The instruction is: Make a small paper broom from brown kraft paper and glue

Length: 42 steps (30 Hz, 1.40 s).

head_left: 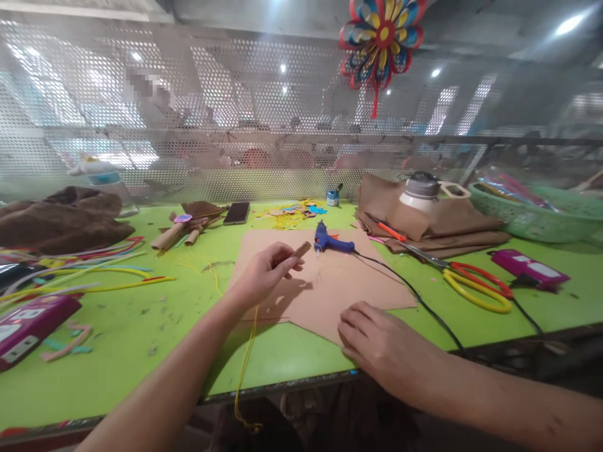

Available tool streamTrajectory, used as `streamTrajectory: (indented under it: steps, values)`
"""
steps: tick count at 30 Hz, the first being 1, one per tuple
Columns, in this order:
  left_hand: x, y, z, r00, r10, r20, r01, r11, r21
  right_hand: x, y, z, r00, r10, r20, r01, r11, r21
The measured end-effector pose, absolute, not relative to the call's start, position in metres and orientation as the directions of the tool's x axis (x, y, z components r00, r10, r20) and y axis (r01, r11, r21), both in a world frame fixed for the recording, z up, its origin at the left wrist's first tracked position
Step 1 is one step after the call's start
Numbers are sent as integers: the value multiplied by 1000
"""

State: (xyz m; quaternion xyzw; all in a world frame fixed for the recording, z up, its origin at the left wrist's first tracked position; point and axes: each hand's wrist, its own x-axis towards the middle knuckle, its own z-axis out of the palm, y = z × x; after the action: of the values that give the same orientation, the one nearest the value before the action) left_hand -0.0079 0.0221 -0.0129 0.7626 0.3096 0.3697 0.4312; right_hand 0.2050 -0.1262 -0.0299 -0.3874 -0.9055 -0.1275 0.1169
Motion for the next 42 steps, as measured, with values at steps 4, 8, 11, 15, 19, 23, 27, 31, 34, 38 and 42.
streamTrajectory:
  steps: [4, 8, 11, 15, 19, 23, 27, 31, 34, 38, 42]
  values:
    - [-10, 22, -4, 503, 776, 380, 134, -504, 853, 207, -129, -19, -646, 724, 243, 763, 624, 169]
    - [-9, 16, 17, 507, 734, 452, 209, -614, 761, 206, -132, -5, -685, 724, 78, 716, 649, 257]
    - [-9, 13, 32, 535, 716, 448, 246, -639, 728, 205, -132, 4, -687, 726, -27, 693, 666, 277]
    - [-8, 18, 34, 542, 744, 390, 280, -598, 751, 210, -129, 16, -714, 696, -68, 670, 709, 219]
    - [-7, 32, 15, 518, 789, 330, 311, -533, 787, 213, -125, 21, -740, 668, -80, 652, 741, 160]
    - [-2, 40, -2, 556, 774, 302, 313, -532, 787, 207, -128, 15, -691, 721, -52, 702, 687, 189]
    - [0, 38, 4, 593, 733, 335, 283, -579, 765, 211, -130, -3, -588, 802, 101, 804, 567, 178]
    - [-2, 38, 17, 569, 745, 348, 311, -587, 747, 221, -135, -6, -539, 757, 369, 826, 561, 56]
    - [-4, 40, 26, 545, 760, 355, 319, -579, 750, 216, -145, 4, -585, 590, 557, 709, 705, -3]
    - [-9, 34, 37, 536, 772, 342, 269, -540, 798, 199, -157, 12, -675, 381, 631, 511, 859, 27]
    - [-19, 25, 44, 516, 782, 349, 256, -529, 809, 195, -143, 6, -683, 253, 685, 450, 885, 123]
